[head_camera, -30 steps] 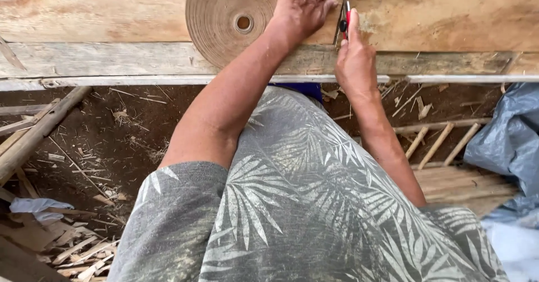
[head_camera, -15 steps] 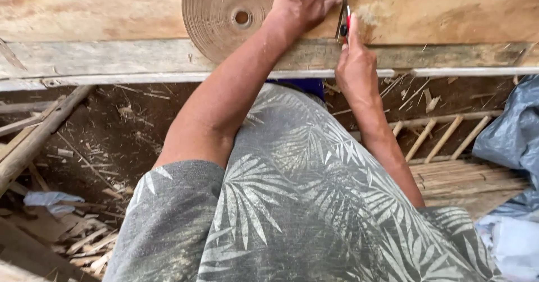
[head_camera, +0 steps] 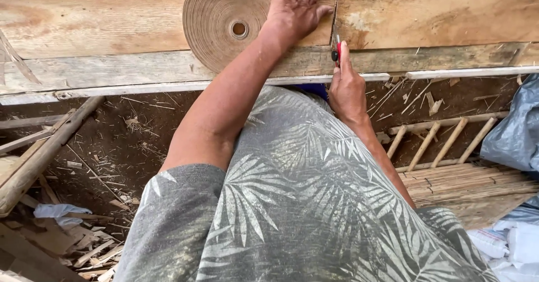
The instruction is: Trimming and fitting thin wood panels using a utility knife in a workshop environment.
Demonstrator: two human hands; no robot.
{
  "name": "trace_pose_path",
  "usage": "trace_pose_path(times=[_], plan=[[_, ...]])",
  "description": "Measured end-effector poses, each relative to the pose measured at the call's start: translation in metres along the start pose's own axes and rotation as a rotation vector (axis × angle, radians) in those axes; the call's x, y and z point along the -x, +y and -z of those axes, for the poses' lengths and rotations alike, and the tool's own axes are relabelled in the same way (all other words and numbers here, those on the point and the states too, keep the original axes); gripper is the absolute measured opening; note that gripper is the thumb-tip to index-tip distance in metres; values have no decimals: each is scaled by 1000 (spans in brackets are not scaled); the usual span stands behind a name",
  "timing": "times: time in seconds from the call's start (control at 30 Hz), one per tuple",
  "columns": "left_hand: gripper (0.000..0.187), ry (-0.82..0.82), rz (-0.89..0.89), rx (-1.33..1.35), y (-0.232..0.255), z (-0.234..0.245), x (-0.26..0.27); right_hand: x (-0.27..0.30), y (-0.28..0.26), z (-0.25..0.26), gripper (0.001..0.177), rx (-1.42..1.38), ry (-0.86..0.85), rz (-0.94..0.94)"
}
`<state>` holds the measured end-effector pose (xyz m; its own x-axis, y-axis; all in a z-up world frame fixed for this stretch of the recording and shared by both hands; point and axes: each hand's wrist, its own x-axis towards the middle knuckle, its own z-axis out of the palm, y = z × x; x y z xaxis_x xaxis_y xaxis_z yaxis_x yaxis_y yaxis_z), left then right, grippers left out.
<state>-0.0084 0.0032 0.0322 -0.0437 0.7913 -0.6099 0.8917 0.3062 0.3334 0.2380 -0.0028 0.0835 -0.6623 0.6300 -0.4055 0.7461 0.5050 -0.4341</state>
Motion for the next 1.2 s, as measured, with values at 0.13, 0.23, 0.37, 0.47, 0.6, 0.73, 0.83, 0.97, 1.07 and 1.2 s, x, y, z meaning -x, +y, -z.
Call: trace_pose_path(times=[0.13,0.23,0.37,0.47,0.6,0.73,0.83,0.97,1.07,1.2], plan=[[80,264,-5,-131,-6,2,4,0,14,-18,59,17,118,138],[81,287,-16,-131,-5,-6,-2,-2,32,-18,55,70,165,1],[81,278,-33,-100,-4,4,3,-16,28,13,55,-44,183,-93],[83,263,-40,-39,-6,10,4,-42,14,13,49,-117,214,14],[79,179,-35,-39,-4,15,9,-78,8,5,50,-157,245,147],[77,250,-43,-54,-5,8,5,-98,-4,16,51,-184,184,101],[83,232,-39,-47,-5,9,8,-101,-14,21,51,-192,167,126],[80,219,-36,-71,-5,6,5,-104,-16,22,54,-155,148,68],[80,240,-38,-84,-5,4,3,-105,-28,31,55,-151,152,75],[80,335,-53,-120,-8,-4,0,-108,-23,25,61,-66,245,109]])
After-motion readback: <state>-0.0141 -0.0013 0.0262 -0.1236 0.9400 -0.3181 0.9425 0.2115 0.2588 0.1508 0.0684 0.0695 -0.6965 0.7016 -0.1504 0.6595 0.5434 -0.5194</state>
